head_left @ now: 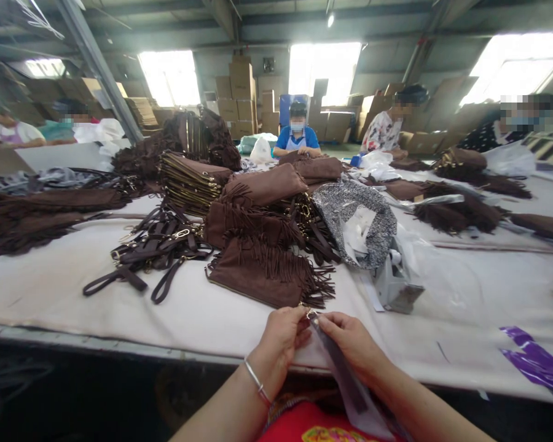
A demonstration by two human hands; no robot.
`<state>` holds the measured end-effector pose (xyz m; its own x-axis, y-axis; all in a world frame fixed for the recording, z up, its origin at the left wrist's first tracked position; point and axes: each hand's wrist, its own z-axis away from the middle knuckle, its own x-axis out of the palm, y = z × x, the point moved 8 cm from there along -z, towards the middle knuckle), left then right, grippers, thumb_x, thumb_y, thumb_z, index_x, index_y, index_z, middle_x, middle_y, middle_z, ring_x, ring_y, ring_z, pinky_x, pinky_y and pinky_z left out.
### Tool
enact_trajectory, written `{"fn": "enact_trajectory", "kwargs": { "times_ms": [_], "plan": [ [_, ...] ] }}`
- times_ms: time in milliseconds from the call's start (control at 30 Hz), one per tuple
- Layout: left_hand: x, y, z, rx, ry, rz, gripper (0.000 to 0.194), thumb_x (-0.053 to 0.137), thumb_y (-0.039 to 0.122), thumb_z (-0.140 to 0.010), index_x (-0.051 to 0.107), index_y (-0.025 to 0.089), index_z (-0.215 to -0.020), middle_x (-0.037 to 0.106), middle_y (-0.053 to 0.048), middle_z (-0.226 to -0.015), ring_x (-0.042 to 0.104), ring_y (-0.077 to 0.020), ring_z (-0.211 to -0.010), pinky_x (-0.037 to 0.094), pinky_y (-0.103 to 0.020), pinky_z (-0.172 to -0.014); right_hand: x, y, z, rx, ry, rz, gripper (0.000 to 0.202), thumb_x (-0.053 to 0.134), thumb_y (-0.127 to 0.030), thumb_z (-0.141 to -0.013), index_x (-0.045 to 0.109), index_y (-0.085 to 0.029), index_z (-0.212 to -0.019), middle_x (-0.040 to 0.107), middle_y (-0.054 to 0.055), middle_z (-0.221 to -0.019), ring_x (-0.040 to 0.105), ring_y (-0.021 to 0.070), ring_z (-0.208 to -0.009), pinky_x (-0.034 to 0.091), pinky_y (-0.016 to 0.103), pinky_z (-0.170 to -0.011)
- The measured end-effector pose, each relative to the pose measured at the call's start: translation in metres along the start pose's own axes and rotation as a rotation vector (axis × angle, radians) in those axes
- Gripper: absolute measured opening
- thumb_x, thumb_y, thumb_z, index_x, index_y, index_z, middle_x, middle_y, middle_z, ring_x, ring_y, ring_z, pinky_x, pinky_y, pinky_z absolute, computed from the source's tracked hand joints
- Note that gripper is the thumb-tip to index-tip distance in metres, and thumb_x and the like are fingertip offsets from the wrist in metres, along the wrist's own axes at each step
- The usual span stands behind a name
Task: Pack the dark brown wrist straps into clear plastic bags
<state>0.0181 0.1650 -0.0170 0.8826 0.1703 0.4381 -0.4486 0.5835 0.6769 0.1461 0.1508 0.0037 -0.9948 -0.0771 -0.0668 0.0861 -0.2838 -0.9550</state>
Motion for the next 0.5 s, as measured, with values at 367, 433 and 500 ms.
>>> {"fn": "enact_trajectory", "kwargs": {
  "times_ms": [367,433,500],
  "plan": [
    [-0.002,0.000,-0.001,0.092,0.098,-0.021,0.021,0.070,0.021,-0.067,0.056,0.017,-0.083,0.062,0.000,-0.067,0.059,-0.0119,-0.055,0.045,-0.022,-0.050,0.003,0.004,0.003,0.031,-0.051,-0.098,0.039,0.072,-0.036,-0.070,0.067,-0.013,-0.100,0.071,0.007,-0.092,0.061,0.0193,-0.083,0.045,0.029,-0.076],
    [-0.004,0.000,-0.002,0.118,0.106,-0.003,0.025,0.069,0.018,-0.067,0.056,0.018,-0.088,0.063,0.000,-0.068,0.059,-0.0121,-0.057,0.044,-0.021,-0.050,-0.002,0.010,0.007,0.061,-0.026,-0.097,0.046,0.073,-0.037,-0.069,0.063,-0.013,-0.108,0.071,0.007,-0.094,0.061,0.0190,-0.082,0.045,0.028,-0.073],
    [-0.004,-0.001,-0.002,0.113,0.104,0.008,0.028,0.069,0.018,-0.067,0.055,0.019,-0.092,0.064,0.000,-0.069,0.060,-0.0117,-0.057,0.043,-0.020,-0.051,-0.007,0.016,0.012,0.092,-0.014,-0.028,0.045,0.070,-0.041,-0.072,0.062,-0.013,-0.107,0.070,0.007,-0.089,0.060,0.0184,-0.077,0.045,0.027,-0.067]
  ]
}}
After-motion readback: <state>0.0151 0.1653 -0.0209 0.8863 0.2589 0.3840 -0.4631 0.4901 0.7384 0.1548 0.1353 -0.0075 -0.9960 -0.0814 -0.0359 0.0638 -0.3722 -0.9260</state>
